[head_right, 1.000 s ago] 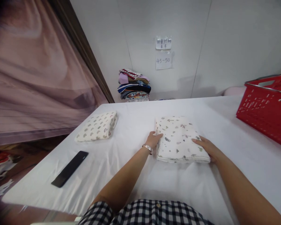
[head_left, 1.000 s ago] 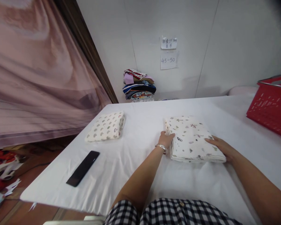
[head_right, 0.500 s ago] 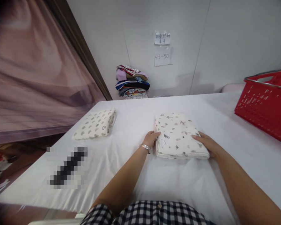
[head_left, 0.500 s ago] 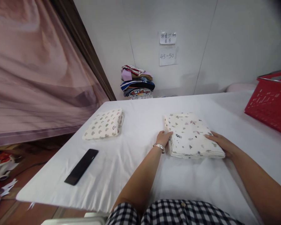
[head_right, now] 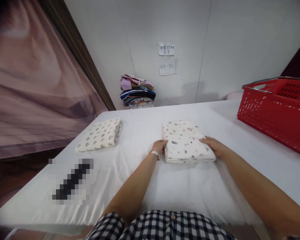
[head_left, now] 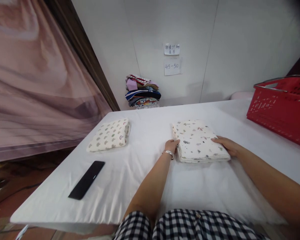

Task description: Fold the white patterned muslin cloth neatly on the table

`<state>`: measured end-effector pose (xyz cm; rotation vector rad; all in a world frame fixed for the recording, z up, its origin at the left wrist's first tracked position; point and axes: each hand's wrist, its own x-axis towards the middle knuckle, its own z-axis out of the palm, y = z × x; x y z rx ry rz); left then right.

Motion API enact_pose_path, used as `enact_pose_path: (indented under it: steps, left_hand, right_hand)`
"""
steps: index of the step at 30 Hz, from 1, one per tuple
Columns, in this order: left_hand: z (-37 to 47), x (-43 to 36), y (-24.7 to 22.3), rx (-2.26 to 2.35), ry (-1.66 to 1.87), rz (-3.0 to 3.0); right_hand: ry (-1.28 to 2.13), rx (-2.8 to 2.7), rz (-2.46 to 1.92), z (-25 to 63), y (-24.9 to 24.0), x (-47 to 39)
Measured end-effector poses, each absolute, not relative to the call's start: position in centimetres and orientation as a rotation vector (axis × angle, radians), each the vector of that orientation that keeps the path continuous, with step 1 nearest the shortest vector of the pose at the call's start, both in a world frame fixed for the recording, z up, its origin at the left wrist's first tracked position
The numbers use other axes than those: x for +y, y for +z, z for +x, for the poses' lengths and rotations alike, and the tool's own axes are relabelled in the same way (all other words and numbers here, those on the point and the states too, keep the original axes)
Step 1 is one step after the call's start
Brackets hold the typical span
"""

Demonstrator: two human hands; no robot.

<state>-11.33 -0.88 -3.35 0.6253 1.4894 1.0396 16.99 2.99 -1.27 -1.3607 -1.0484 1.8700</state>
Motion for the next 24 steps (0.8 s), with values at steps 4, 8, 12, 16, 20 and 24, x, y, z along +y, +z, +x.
enact_pose_path:
  steps: [4, 8, 12, 16, 20, 24]
  left_hand:
    - [-11.4, -0.7, -2.8, 1.384, 1.019, 0.550]
    - [-11.8, -0.6, -2.4, 1.323, 0.981, 0.519]
    - [-12.0, -0.2, -2.3, 1.280, 0.931, 0.522]
    - [-11.9, 0.2, -2.6, 1.303, 0.928, 0.549]
    - [-11.7, 0.0, -2.9, 1.307, 0.973, 0.583]
    - [-11.7, -0.3, -3.1, 1.266, 0.997, 0.609]
  right_hand:
    - [1.885, -1.053, -1.434, 16.6, -0.6, 3.8]
    - [1.763, -1.127, -1.536, 16.0, 0.2, 4.7]
    - [1.604, -1.242, -1.633, 15.7, 0.6, 5.2]
    - [1.432, -1.338, -1.683, 15.6, 0.6, 5.3]
    - [1.258, -1.487, -1.677, 15.1, 1.4, 4.9]
    - [1.047, -1.705, -1.723, 13.8, 3.2, 4.2]
